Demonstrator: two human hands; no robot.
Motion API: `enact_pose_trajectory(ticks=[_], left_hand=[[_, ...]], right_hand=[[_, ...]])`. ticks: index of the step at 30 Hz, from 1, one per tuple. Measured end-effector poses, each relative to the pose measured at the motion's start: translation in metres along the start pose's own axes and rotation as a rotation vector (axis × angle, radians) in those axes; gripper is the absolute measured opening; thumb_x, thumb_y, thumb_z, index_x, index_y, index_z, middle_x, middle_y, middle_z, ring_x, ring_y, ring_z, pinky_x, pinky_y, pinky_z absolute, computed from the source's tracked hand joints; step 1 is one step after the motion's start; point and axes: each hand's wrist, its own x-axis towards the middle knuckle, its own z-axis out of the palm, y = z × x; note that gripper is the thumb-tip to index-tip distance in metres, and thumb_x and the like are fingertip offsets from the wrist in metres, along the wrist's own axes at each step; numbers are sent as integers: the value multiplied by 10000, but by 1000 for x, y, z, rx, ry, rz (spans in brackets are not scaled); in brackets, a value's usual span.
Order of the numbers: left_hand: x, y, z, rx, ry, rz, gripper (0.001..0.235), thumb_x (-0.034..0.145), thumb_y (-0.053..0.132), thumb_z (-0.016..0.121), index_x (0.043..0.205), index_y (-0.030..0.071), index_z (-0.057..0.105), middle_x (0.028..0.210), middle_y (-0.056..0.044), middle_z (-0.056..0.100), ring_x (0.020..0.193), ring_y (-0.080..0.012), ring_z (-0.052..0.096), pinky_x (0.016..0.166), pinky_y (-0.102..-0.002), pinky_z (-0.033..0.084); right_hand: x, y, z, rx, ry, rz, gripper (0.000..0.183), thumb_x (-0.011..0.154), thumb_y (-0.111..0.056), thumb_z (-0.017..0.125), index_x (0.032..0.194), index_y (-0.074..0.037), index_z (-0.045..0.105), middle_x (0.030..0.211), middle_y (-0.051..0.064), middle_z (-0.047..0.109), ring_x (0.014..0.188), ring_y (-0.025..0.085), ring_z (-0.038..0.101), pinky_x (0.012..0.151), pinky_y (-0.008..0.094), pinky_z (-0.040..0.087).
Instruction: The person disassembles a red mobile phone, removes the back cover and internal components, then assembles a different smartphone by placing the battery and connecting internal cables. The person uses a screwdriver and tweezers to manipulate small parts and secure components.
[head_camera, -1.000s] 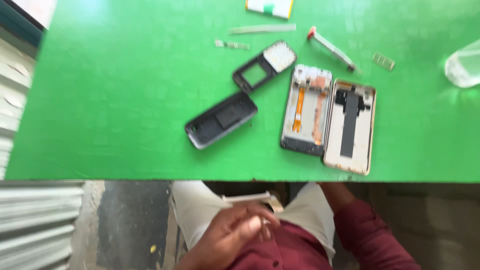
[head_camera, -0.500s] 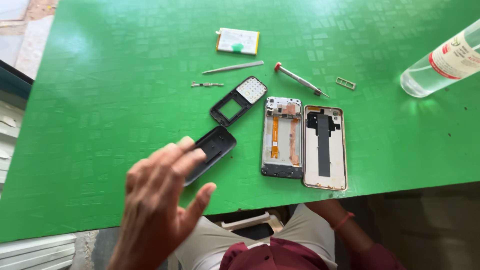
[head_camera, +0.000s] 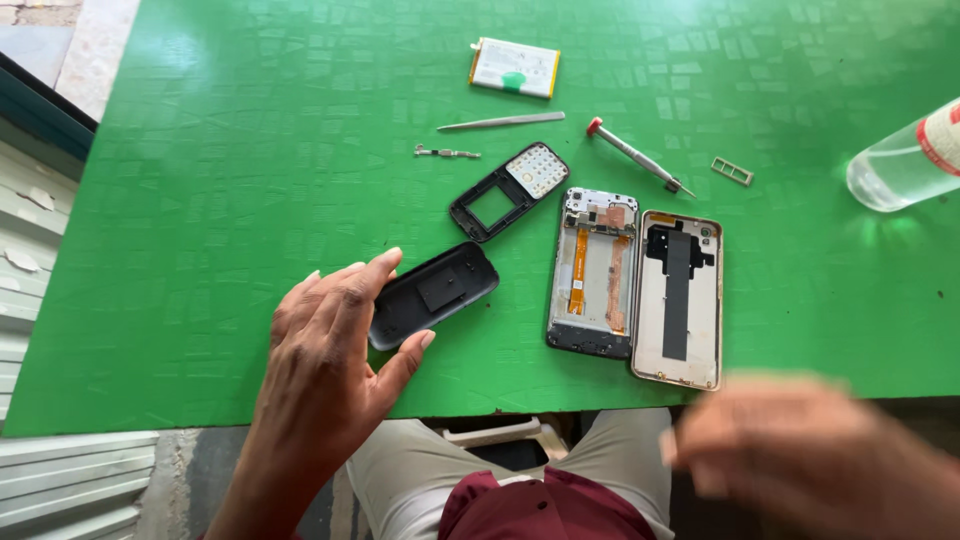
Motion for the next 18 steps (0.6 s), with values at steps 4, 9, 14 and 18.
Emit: enact_pose_trajectory(ticks=[4, 9, 14, 18], left_hand=[[3, 4, -8, -109, 4, -67, 718, 877, 314, 775, 1473, 72, 456, 1227, -151, 715, 1069, -315, 682, 1138, -583, 363], [24, 0, -9, -158, 46, 45, 728, 873, 291, 778, 1471, 48, 442, 1179, -185, 705, 1118, -352, 675, 1034, -539, 438], [55, -2, 10, -165, 24, 112, 724, 912, 258, 762, 1485, 30, 382, 1173, -234, 684, 1082, -406, 670, 929, -529, 506], [81, 3, 23, -164, -46, 83, 760, 895, 245, 766, 1493, 25, 350, 1144, -241, 675, 1015, -412, 678, 849, -521, 536]], right_hand=[[94, 35, -43, -470, 205, -2, 210, 869, -142, 749, 1078, -121, 763, 993, 48, 784, 708, 147, 729, 629, 317, 626], [166, 56, -54, -567, 281, 118, 257, 1005, -201, 654, 1232, -102, 721, 1082, 147, 744, 804, 226, 749, 748, 393, 633], [185, 59, -45, -592, 236, -32, 356, 1012, -155, 600, 1346, -33, 613, 1065, 185, 769, 966, 328, 741, 898, 477, 568], [189, 57, -45, -442, 174, 232, 404, 992, -145, 520, 1388, -70, 549, 1174, 166, 752, 939, 317, 758, 830, 453, 572]])
